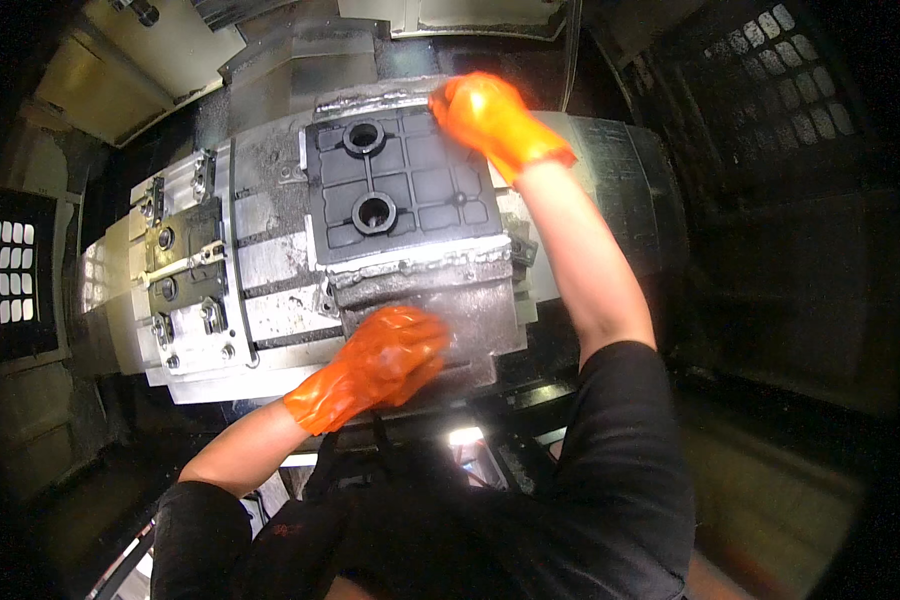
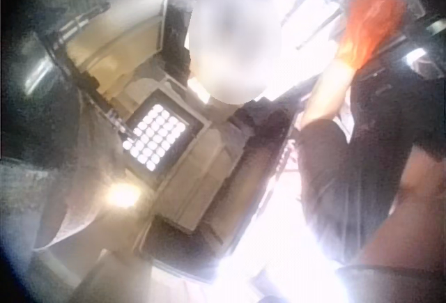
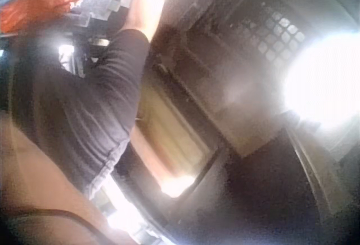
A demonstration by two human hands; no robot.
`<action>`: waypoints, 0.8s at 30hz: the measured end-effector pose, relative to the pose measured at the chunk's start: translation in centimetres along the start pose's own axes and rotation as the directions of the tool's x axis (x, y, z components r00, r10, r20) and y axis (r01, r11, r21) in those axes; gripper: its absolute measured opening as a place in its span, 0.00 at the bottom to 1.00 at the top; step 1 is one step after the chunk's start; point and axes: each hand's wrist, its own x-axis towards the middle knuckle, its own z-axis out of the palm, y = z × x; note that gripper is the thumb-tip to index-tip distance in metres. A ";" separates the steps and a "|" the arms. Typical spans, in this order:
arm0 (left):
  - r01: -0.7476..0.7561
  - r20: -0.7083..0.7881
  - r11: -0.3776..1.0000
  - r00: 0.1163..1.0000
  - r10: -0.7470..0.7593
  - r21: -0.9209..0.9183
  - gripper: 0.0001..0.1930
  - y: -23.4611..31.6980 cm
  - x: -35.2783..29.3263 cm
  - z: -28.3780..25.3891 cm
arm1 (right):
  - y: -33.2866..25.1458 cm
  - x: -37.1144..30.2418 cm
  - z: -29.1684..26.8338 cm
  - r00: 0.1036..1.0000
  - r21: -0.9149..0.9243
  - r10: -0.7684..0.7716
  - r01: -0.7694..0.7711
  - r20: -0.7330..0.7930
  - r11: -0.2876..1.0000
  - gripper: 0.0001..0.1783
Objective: The person uses an air blow gun to remove debris from a metal part, then wipes the part with a cloth. They repeat this process on multiple metal parts, blowing and wiping each one before placing them on a machine table.
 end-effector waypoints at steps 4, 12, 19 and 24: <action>0.056 -0.011 0.988 0.998 -0.055 0.141 0.13 -0.5 -2.0 1.5 | -1.6 0.3 -2.0 0.997 0.234 0.071 -0.066 -0.013 0.970 0.13; 0.060 -0.023 0.989 0.998 -0.057 0.139 0.14 -0.6 -2.3 1.6 | -3.3 -2.7 -5.4 0.951 0.355 0.163 -0.253 0.264 0.900 0.14; 0.004 -0.019 0.993 1.000 -0.002 0.122 0.17 -1.2 -2.3 2.3 | -5.6 -16.3 -5.5 0.987 0.260 -0.007 -0.036 0.162 0.965 0.12; 0.037 -0.082 0.991 0.996 -0.027 0.125 0.15 -0.8 -3.0 2.5 | -7.3 -16.6 -6.1 0.943 0.344 0.209 -0.292 0.260 0.892 0.15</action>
